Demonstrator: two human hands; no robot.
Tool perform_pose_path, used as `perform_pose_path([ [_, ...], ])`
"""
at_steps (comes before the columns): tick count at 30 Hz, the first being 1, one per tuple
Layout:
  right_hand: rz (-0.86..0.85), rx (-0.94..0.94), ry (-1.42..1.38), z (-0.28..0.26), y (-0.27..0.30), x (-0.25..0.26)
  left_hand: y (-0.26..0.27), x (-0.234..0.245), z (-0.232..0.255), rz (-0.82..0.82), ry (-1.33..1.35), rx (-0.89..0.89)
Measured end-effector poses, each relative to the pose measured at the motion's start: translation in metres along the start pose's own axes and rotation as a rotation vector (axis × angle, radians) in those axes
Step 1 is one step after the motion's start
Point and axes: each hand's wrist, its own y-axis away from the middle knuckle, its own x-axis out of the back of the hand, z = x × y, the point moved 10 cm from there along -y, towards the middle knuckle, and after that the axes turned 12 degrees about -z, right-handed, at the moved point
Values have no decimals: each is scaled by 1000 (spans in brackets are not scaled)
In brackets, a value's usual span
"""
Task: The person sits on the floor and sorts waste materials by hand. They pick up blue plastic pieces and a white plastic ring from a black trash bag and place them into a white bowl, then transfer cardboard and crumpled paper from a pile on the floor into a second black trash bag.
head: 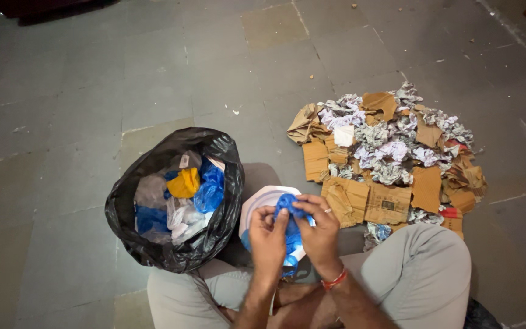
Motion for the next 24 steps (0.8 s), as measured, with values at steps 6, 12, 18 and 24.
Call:
perform_pose_path([
  [6,-218,189,-30,-32,-2,-10,1,-9,26,-70,113,-52],
  [12,-151,-106,-527,19,-3,-13,-13,28,123,53,-179,-253],
  [18,-358,-335,240,98,1,-25,-34,91,217,514,-1224,-609],
  [24,-555,-368,581,131,21,-57,-111,212,133,407,-1423,2],
])
